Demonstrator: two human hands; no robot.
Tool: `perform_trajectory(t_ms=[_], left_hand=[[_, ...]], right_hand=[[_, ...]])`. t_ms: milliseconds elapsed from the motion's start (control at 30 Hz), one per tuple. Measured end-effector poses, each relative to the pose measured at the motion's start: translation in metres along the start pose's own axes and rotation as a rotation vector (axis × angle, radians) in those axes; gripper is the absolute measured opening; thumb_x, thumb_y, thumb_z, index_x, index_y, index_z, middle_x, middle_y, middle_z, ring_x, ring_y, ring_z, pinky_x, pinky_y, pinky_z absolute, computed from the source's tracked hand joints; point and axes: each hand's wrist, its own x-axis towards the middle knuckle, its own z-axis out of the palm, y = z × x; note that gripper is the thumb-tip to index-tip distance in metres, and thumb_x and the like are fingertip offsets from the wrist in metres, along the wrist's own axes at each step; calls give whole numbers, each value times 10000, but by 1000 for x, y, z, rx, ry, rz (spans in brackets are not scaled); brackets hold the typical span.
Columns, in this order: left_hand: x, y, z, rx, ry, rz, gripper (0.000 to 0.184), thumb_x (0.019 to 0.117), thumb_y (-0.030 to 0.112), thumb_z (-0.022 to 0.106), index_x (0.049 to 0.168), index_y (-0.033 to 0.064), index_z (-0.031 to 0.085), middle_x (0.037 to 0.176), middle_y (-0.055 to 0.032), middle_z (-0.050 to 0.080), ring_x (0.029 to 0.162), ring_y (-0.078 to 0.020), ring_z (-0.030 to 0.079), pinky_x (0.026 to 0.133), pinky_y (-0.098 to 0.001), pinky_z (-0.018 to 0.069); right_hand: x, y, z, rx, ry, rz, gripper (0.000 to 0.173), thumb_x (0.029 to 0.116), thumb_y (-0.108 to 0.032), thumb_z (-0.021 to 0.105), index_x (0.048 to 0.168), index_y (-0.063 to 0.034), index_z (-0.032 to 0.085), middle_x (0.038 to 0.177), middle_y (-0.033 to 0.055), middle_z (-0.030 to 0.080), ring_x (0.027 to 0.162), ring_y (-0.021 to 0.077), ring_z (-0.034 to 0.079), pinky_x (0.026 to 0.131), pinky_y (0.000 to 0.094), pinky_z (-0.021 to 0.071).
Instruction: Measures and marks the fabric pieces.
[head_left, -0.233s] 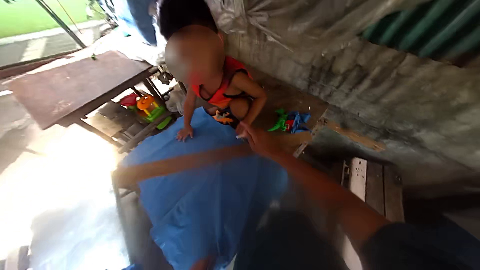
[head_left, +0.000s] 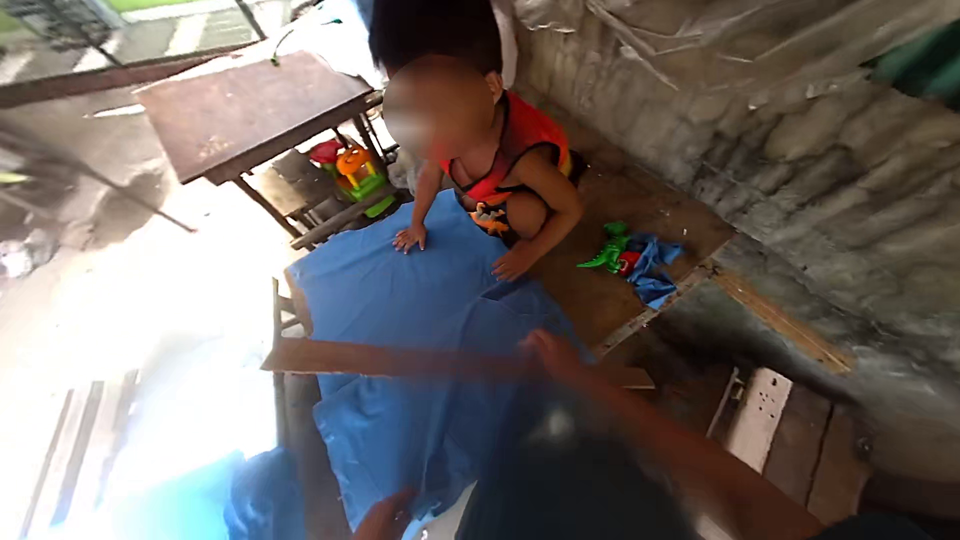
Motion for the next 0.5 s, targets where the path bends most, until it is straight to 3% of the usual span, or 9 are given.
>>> perform_trajectory(t_ms=[133, 233, 333, 500], left_hand=[[-13, 0, 11, -61, 70, -129, 332, 1046, 137, 550, 1339, 4, 628, 1267, -236, 674, 1197, -379, 642, 1080, -564, 446], [-19, 7, 16, -67, 112, -199, 329, 1052, 190, 555, 1330, 35, 639, 1279, -199, 678, 1213, -347, 640, 1093, -547, 445], [-29, 23, 21, -114, 167, -242, 311, 1046, 156, 565, 1326, 47, 645, 1307, -177, 666, 1223, -325, 635, 1090, -527, 451], [-38, 17, 44, -136, 305, -161, 291, 1036, 135, 548, 1283, 55, 680, 1295, -146, 681, 1246, -286, 624, 1110, -503, 442]], right_hand=[[-1, 15, -5, -43, 43, -76, 388, 1108, -150, 350, 1224, 102, 622, 1136, 234, 699, 1097, 303, 680, 1004, 429, 515], [35, 18, -14, -162, 27, -183, 405, 1107, -154, 355, 1304, 91, 611, 1328, 231, 637, 1240, 312, 626, 1109, 415, 461], [80, 31, -2, -217, 35, -271, 389, 1100, -148, 382, 1227, 120, 635, 1426, 247, 565, 1281, 329, 600, 1118, 433, 457], [84, 17, 5, -324, -98, -150, 403, 1110, -200, 369, 1283, 67, 615, 1433, 252, 520, 1268, 342, 586, 1082, 450, 474]])
